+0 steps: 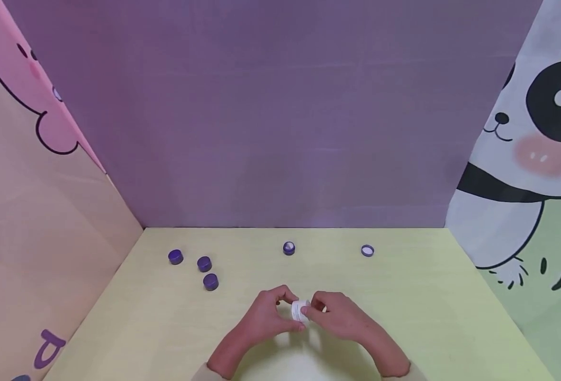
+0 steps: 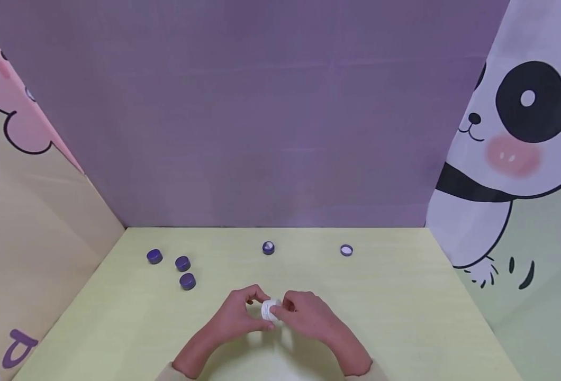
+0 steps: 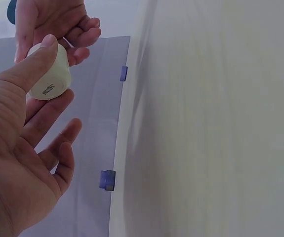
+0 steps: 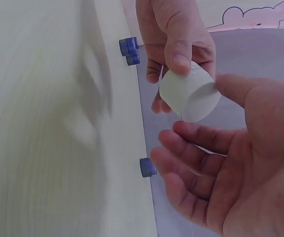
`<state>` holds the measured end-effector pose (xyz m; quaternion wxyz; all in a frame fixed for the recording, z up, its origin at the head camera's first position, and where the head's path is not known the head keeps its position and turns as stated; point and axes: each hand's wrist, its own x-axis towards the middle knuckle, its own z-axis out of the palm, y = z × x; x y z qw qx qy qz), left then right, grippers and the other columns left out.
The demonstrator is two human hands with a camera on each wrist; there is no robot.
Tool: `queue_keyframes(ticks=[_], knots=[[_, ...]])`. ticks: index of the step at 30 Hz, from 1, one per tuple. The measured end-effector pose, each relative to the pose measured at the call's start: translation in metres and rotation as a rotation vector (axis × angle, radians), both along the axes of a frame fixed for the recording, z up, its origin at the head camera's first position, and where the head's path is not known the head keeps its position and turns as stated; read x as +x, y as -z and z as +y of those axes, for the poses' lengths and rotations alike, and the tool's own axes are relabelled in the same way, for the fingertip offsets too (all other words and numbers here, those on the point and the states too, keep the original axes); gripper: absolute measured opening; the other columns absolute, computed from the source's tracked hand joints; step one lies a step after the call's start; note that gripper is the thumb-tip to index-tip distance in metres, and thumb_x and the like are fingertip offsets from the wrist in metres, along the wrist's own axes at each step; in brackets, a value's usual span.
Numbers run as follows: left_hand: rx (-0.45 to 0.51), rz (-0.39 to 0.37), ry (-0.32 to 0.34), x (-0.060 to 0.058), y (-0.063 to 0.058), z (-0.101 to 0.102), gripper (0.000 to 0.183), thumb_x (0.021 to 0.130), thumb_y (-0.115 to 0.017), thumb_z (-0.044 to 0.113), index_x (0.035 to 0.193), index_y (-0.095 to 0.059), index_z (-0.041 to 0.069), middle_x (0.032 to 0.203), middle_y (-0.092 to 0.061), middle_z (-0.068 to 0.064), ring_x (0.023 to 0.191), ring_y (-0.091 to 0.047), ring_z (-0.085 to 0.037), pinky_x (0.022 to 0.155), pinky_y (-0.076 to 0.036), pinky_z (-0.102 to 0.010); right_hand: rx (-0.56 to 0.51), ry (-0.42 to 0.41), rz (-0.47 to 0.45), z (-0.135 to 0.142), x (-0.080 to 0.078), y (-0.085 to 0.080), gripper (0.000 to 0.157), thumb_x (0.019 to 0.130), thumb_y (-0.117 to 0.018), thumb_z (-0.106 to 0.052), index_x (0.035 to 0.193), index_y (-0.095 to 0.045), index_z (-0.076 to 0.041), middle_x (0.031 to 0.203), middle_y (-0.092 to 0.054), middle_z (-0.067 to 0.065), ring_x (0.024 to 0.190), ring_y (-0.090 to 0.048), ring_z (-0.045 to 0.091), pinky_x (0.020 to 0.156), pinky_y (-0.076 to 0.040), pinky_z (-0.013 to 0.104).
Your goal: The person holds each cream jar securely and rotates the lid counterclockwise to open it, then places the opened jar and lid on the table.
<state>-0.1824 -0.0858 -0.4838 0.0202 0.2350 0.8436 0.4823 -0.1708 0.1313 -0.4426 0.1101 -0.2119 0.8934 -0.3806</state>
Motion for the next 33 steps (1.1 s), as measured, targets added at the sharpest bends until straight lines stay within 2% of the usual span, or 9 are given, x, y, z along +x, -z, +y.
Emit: queue_keyframes(ticks=[6,11,14,19,21,25,28,33], knots=[[-0.012,0.001,-0.005,0.0001,0.001,-0.0011,0.041,0.065,-0.091,0.029,0.094,-0.063,0.026,0.095,-0.065,0.018,0.093,-0.06,-0.006,0.088,-0.043,-0.041,-0.088,-0.051,0.026,0.0011,-0.0013,0.0002,0.02,0.087,-0.073,-0.033,0.092,-0.061,-0.018,0.086,-0.06,-0.005,0.061,-0.054,0.012,0.054,-0.045,0.026],[-0.017,-0.003,-0.006,0.0015,-0.0001,-0.0018,0.041,0.065,-0.091,0.032,0.095,-0.063,0.025,0.095,-0.065,0.017,0.093,-0.06,-0.007,0.088,-0.043,-0.042,-0.115,-0.06,0.068,-0.0002,-0.0013,0.0012,0.027,0.08,-0.081,-0.024,0.097,-0.061,-0.016,0.087,-0.062,-0.002,0.067,-0.057,0.012,0.059,-0.048,0.027],[-0.008,0.001,-0.012,0.0014,-0.0009,-0.0013,0.041,0.065,-0.091,0.033,0.094,-0.062,0.025,0.095,-0.065,0.017,0.093,-0.06,-0.008,0.088,-0.043,-0.043,-0.12,-0.046,0.072,-0.0005,-0.0015,0.0016,0.033,0.08,-0.081,-0.024,0.102,-0.06,-0.013,0.088,-0.062,-0.002,0.073,-0.057,0.013,0.064,-0.049,0.027],[0.015,0.007,-0.001,0.0007,-0.0013,0.0016,0.039,0.066,-0.09,0.03,0.093,-0.062,0.026,0.095,-0.065,0.017,0.094,-0.06,-0.008,0.088,-0.043,-0.043,-0.109,0.007,0.021,0.0012,-0.0016,0.003,0.047,0.086,-0.074,-0.036,0.115,-0.055,-0.003,0.093,-0.061,0.0,0.073,-0.058,0.016,0.06,-0.049,0.029],[0.013,0.003,0.005,0.0002,-0.0007,0.0025,0.039,0.067,-0.09,0.03,0.094,-0.062,0.026,0.096,-0.065,0.017,0.094,-0.06,-0.007,0.088,-0.043,-0.043,-0.08,0.043,0.014,0.0016,-0.0028,0.004,0.05,0.089,-0.068,-0.044,0.115,-0.056,-0.003,0.093,-0.061,-0.001,0.072,-0.058,0.015,0.058,-0.048,0.029],[0.005,-0.006,-0.002,-0.0008,0.0005,0.002,0.038,0.067,-0.09,0.031,0.093,-0.062,0.027,0.096,-0.065,0.018,0.094,-0.059,-0.007,0.089,-0.043,-0.043,0.007,0.128,0.013,0.0003,-0.0059,0.0052,0.046,0.094,-0.053,-0.057,0.096,-0.062,-0.012,0.08,-0.059,-0.004,0.066,-0.053,0.012,0.057,-0.043,0.03],[0.01,-0.003,-0.006,-0.0026,0.0009,0.0005,0.038,0.067,-0.09,0.03,0.093,-0.062,0.026,0.097,-0.065,0.017,0.095,-0.06,-0.007,0.089,-0.043,-0.044,0.058,0.168,-0.024,-0.0016,-0.0062,0.0045,0.052,0.095,-0.044,-0.062,0.083,-0.062,-0.015,0.07,-0.055,-0.004,0.061,-0.049,0.013,0.055,-0.039,0.031],[0.003,0.0,0.01,-0.0056,0.0021,-0.0013,0.038,0.068,-0.09,0.03,0.094,-0.062,0.026,0.098,-0.065,0.017,0.096,-0.059,-0.008,0.089,-0.043,-0.043,0.101,0.158,-0.101,-0.0016,-0.0034,0.0032,0.058,0.095,-0.042,-0.063,0.082,-0.067,-0.013,0.073,-0.06,-0.005,0.063,-0.052,0.014,0.056,-0.042,0.033]])
